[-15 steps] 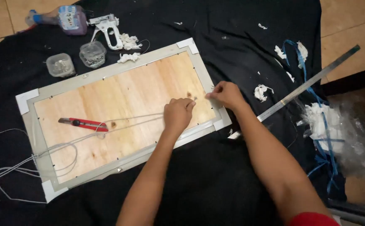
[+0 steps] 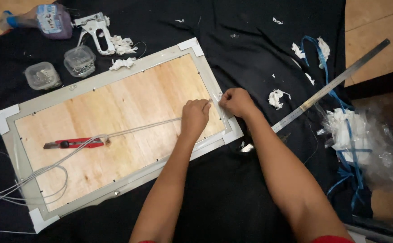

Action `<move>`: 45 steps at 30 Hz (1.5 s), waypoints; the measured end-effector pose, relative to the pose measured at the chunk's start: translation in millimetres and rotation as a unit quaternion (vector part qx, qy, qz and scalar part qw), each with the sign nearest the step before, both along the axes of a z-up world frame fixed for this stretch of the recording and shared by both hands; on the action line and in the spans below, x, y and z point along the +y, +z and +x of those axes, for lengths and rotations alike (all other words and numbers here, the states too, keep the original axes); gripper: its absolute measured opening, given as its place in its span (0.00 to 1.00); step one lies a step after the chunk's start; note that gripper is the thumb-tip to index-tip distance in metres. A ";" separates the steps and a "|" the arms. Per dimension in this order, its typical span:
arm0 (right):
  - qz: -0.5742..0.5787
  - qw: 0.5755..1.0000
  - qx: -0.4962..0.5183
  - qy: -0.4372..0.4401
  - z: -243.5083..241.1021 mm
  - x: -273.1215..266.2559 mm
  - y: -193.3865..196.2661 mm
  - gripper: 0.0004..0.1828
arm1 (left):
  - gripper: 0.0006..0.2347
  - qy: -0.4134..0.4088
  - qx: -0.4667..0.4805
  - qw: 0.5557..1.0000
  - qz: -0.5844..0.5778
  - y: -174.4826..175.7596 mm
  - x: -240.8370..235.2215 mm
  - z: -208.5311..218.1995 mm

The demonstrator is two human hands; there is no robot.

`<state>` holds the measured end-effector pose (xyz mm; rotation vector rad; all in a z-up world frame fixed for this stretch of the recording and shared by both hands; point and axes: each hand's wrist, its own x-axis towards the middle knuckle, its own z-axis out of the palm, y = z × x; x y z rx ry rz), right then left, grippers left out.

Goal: Attaching a hanging wire to the back of a wooden picture frame and cleaning the surface with a brush.

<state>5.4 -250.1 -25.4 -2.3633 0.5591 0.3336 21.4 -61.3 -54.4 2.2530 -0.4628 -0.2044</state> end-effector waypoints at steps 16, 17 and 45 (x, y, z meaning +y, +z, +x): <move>0.062 0.998 -0.023 0.010 1.8 4.0 5.9 0.10 | 0.10 0.085 0.137 0.985 -0.067 42.0 -4.0 6.4; 0.065 0.998 -0.020 0.014 1.5 4.0 6.8 0.11 | 0.10 0.100 0.161 0.980 -0.066 37.8 -4.6 8.4; 0.184 0.962 0.063 0.191 -32.4 164.0 192.4 0.13 | 0.20 0.470 -0.071 0.868 0.145 46.0 265.4 17.6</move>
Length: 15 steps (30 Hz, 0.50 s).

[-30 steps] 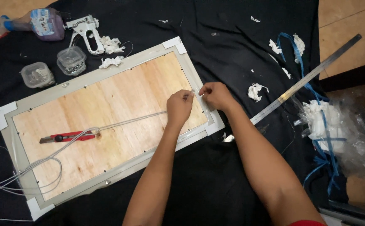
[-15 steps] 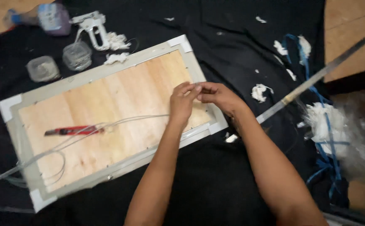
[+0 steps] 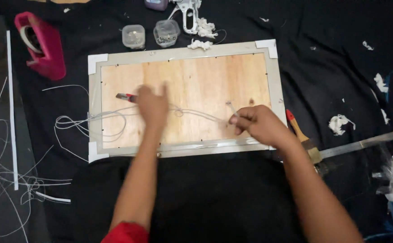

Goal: Attaching a hanging wire to the back of a wooden picture frame and cleaning the surface with a brush.

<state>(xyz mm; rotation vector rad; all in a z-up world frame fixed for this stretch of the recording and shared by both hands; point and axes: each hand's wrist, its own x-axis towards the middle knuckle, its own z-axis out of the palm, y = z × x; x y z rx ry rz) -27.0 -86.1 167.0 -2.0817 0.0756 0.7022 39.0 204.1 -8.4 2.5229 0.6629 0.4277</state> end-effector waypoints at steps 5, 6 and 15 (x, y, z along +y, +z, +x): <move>0.027 0.999 -0.028 0.026 -12.5 23.8 7.5 0.18 | 0.44 0.059 0.312 0.945 0.077 -1.5 79.8 13.3; 0.021 0.998 -0.027 0.048 -12.2 23.8 3.7 0.19 | 0.46 0.040 0.359 0.930 0.074 -1.2 84.1 16.2; 0.062 0.976 0.166 -0.123 -11.5 -55.7 -79.5 0.12 | 0.19 -0.112 0.107 0.984 0.090 -9.2 47.0 57.2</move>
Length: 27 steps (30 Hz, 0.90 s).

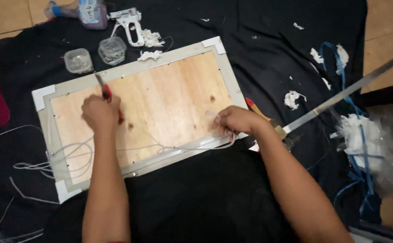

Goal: Attaching a hanging wire to the back of a wooden picture frame and cleaning the surface with a brush.

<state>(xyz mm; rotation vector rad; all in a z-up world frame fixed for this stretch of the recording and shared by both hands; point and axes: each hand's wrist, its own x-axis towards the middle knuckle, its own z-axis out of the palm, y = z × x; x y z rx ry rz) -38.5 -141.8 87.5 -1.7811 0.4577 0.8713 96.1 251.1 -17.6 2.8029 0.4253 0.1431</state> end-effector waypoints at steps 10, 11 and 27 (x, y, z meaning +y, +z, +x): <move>-0.337 0.926 -0.152 -0.072 17.6 -93.7 -96.1 0.18 | 0.13 -0.206 0.102 0.901 -0.369 61.0 -215.8 -62.5; -0.300 0.936 -0.157 -0.102 17.2 -97.2 -101.5 0.19 | 0.14 -0.230 0.143 0.899 -0.344 65.5 -229.0 -73.1; -0.235 0.952 -0.154 -0.125 29.9 -110.5 -120.0 0.13 | 0.13 -0.052 0.184 0.812 -0.552 31.8 -313.1 -71.1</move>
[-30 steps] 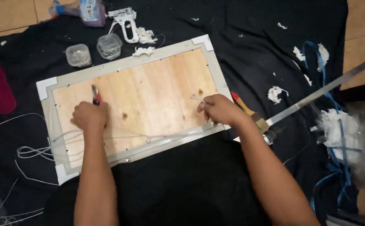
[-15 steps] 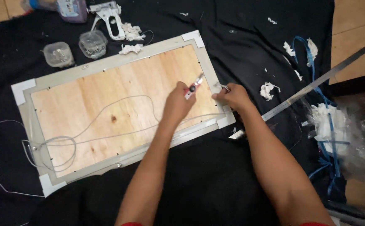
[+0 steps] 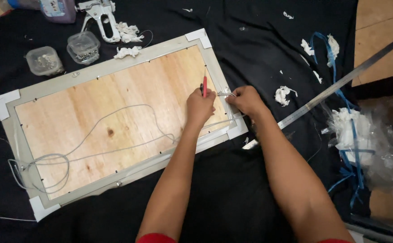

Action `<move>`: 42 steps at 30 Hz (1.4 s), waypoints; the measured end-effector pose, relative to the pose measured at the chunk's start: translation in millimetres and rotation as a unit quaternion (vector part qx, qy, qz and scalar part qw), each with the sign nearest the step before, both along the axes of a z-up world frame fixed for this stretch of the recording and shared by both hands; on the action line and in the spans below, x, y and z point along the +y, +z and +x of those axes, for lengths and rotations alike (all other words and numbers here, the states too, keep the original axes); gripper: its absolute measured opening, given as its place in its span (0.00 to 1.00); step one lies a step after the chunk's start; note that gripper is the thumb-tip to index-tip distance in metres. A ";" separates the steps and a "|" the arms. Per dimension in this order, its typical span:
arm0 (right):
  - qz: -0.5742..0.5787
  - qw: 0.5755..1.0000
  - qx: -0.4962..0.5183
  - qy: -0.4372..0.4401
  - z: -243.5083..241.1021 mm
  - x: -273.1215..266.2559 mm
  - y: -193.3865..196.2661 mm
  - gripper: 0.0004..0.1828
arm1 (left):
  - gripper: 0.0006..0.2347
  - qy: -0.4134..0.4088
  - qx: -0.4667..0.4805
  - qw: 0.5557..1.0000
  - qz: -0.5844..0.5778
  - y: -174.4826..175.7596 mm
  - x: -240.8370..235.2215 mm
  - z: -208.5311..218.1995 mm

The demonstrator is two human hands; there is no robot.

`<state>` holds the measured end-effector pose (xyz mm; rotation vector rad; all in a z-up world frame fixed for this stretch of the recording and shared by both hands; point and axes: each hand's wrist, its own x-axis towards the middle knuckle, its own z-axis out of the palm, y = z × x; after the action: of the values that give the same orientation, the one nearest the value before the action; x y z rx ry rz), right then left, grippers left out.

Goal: Attaching a hanging wire to the back of a wooden picture frame and cleaning the surface with a brush.

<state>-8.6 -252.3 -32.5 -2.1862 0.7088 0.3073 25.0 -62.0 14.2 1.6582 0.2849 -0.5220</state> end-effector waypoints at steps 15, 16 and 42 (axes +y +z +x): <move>-0.008 0.999 0.008 0.037 7.1 -4.7 0.1 0.14 | 0.14 -0.134 -0.063 0.953 0.265 -25.0 -48.9 47.5; -0.008 0.999 0.007 0.035 7.9 -1.9 5.0 0.14 | 0.14 -0.135 -0.064 0.952 0.266 -22.9 -48.8 47.3; -0.081 0.995 0.022 0.053 20.3 18.6 26.2 0.14 | 0.22 -0.152 -0.172 0.955 0.189 2.7 22.0 -21.2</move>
<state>11.7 -233.7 -6.3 -2.3829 0.6636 0.3650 3.9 -40.0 16.9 2.1495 -0.1430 -0.4104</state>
